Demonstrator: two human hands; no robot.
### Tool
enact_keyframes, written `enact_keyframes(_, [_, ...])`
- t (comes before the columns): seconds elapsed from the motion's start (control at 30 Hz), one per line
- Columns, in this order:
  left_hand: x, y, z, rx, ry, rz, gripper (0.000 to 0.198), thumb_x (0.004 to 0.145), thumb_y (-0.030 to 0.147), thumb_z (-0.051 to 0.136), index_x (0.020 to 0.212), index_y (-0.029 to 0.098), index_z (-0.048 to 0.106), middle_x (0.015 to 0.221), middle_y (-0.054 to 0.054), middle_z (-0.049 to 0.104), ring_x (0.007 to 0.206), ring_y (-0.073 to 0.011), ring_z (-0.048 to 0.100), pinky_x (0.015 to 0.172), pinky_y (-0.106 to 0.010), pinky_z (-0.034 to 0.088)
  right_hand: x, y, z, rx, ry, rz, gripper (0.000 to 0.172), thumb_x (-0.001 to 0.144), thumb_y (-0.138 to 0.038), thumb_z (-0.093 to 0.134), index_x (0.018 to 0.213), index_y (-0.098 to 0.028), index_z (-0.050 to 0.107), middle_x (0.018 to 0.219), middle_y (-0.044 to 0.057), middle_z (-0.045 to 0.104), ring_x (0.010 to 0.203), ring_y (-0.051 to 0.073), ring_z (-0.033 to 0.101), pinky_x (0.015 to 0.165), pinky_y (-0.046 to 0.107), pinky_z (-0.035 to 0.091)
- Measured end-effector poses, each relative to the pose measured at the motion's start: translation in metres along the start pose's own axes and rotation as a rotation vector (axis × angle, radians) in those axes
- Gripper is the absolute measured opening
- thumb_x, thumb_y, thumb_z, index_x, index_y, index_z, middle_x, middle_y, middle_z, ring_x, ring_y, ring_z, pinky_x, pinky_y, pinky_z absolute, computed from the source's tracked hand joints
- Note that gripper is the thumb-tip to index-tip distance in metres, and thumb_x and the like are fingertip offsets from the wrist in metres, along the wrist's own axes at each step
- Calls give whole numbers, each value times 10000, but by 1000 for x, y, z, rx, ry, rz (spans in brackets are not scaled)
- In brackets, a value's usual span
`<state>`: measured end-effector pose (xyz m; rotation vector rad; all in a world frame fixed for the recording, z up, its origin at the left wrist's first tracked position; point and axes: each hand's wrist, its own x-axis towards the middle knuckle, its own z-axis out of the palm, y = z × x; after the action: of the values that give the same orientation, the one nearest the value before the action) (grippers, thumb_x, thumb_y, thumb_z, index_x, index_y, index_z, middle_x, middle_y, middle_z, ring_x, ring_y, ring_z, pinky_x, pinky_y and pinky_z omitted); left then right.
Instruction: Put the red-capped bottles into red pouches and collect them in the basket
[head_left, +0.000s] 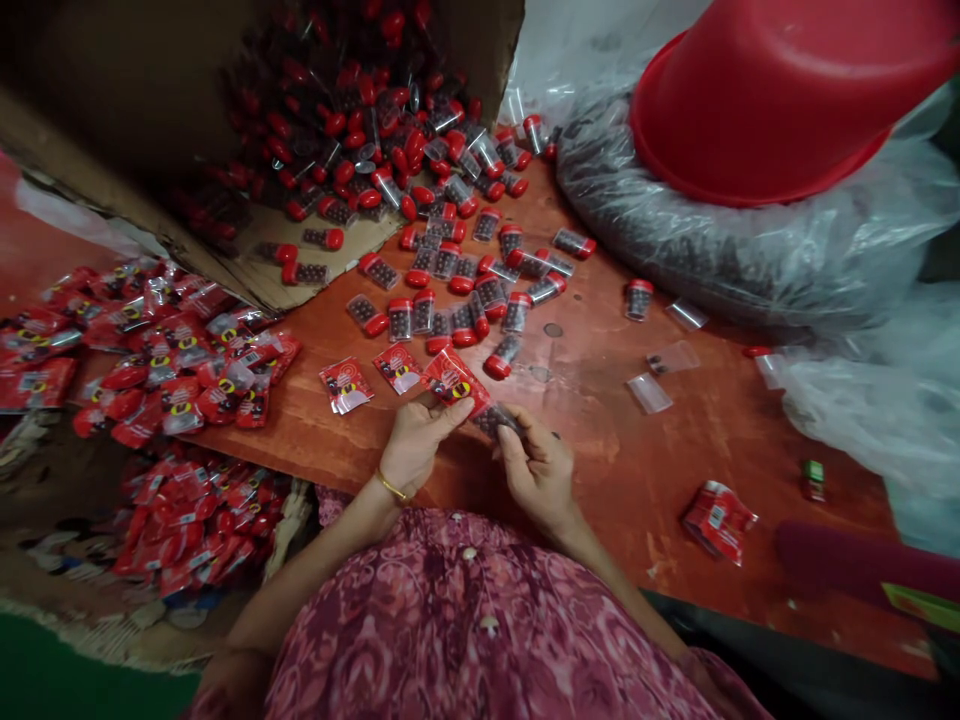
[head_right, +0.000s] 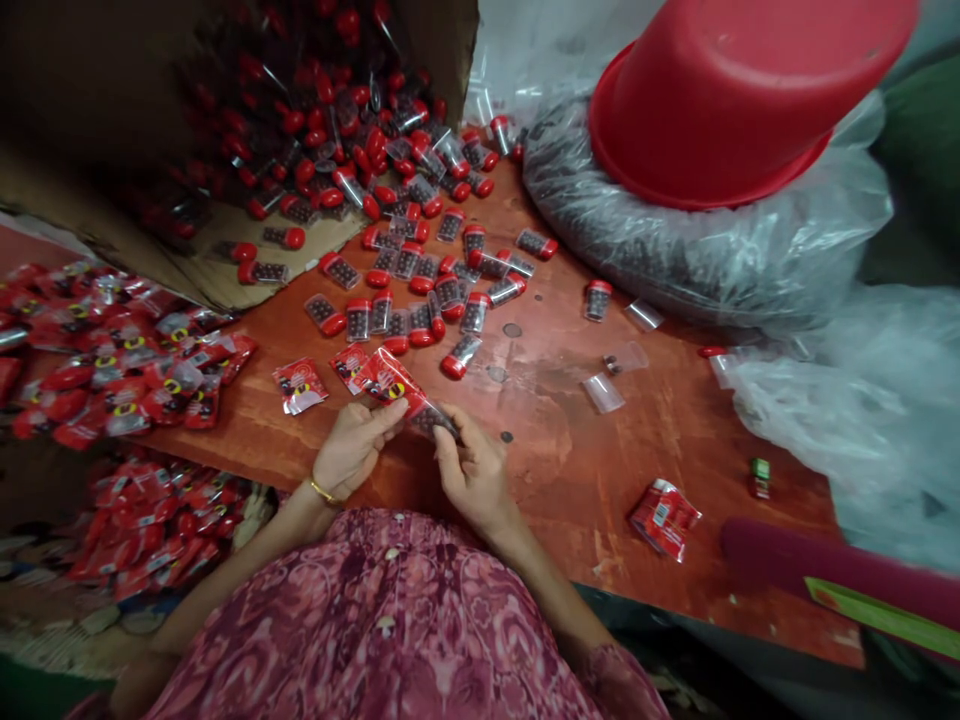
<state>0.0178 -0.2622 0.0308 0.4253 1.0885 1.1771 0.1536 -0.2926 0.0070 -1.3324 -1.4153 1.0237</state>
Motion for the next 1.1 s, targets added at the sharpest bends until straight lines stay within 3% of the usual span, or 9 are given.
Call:
enact_keyframes(0.23, [3, -7, -2, -14, -13, -13, 280, 524, 351, 803, 644, 133, 675, 673, -14, 677, 625, -101, 579, 672, -231, 457, 8, -6, 8, 252, -104, 219, 250, 867, -377, 460, 958, -173, 574, 483, -61, 503, 414, 92, 476, 463, 223, 425])
enact_keyframes(0.43, [2, -5, 0, 43, -51, 52, 306, 554, 433, 774, 610, 154, 663, 552, 14, 615, 551, -85, 524, 611, -222, 428, 3, -2, 12, 55, 32, 24, 212, 865, -329, 480, 1010, -209, 578, 646, -24, 576, 531, 102, 540, 554, 243, 458])
enact_keyframes(0.67, [2, -7, -5, 144, -131, 109, 253, 614, 383, 753, 712, 156, 698, 687, -10, 686, 592, -98, 568, 610, -218, 437, 8, -3, 16, 483, -10, 278, 228, 854, -365, 488, 987, -195, 559, 480, -84, 499, 385, 82, 467, 459, 231, 459])
enact_keyframes(0.8, [7, -6, -4, 68, -99, 142, 309, 652, 450, 707, 635, 143, 674, 606, -1, 655, 550, -80, 543, 586, -207, 430, 8, -4, 17, 303, 30, 126, 211, 847, -337, 512, 986, -192, 576, 575, -52, 579, 462, 82, 530, 513, 224, 470])
enact_keyframes(0.9, [10, -11, -5, 83, -45, 143, 330, 606, 446, 742, 689, 133, 680, 637, -2, 663, 558, -74, 543, 581, -199, 431, 8, -5, 20, 190, 41, 54, 189, 853, -318, 510, 987, -203, 575, 645, -36, 602, 514, 85, 564, 540, 220, 474])
enact_keyframes(1.1, [8, -16, -5, 95, -167, 71, 325, 609, 402, 751, 769, 134, 661, 605, 1, 644, 473, -85, 520, 463, -211, 407, 16, -5, 19, 388, -22, 203, 198, 841, -351, 523, 943, -186, 559, 516, -63, 550, 424, 84, 519, 469, 214, 445])
